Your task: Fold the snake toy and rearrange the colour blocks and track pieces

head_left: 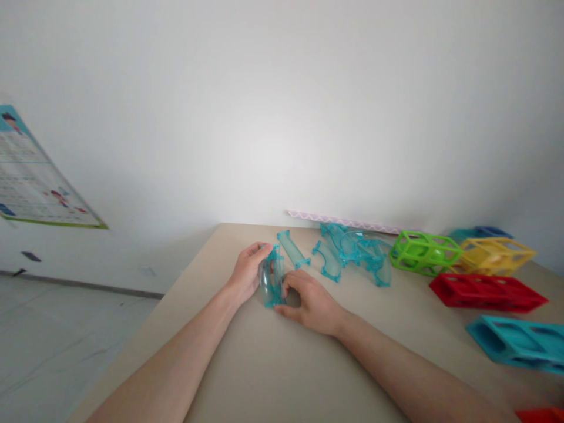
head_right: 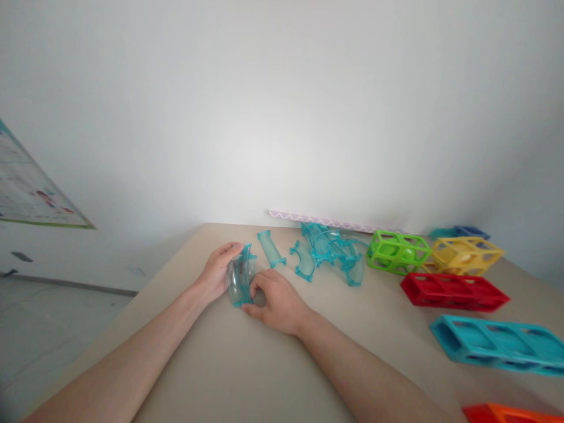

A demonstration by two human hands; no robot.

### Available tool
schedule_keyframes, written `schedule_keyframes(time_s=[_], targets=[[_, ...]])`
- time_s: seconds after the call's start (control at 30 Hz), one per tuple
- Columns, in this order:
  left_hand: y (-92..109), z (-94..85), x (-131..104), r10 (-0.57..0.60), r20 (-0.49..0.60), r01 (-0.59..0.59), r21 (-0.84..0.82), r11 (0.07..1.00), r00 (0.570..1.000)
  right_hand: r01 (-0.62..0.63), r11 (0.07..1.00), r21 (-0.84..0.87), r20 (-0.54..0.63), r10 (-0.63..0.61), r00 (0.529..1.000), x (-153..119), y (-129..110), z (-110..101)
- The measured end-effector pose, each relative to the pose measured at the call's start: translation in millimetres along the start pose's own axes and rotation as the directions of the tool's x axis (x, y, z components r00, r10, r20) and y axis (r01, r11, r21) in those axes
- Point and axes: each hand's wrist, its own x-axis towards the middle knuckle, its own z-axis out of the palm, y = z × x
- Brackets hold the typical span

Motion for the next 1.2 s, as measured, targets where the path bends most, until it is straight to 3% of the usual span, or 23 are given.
schedule_keyframes(time_s=[0.4, 0.63, 0.77, 0.87, 1.0, 1.2], targets=[[-0.6, 1.0, -0.2, -0.001, 0.02, 0.002, -0.034, 0.999, 1.0, -0.028, 0.999, -0.04, -0.036, 0.027, 0.999, 1.0, 3.7, 4.4], [0.8, -4.5, 3.2, -0.029, -0.04, 0.022, -0.175, 0.984, 0.999, -0.04, 0.999, -0.017, -0.12, 0.038, 0.992, -0.1, 4.6, 4.8], [2.8, -5.7, 5.8, -0.092, -0.126, 0.062, -0.224, 0.972, 0.988, -0.035, 0.999, -0.008, -0.191, 0.033, 0.981, -2.2, 6.4, 4.0], [3.0, -3.0, 5.3, -0.109, -0.151, 0.078, -0.199, 0.977, 0.982, -0.028, 1.0, -0.004, -0.212, 0.026, 0.977, -2.9, 6.7, 3.5], [-0.5, 0.8, 2.9, -0.032, -0.086, 0.024, -0.089, 0.996, 0.996, -0.024, 1.0, 0.002, -0.2, 0.024, 0.979, -2.7, 5.5, 2.9], [-4.4, 1.2, 2.8, -0.024, -0.043, 0.022, -0.028, 0.999, 0.999, -0.021, 1.0, -0.003, -0.16, 0.021, 0.987, -2.5, -1.0, 1.3]])
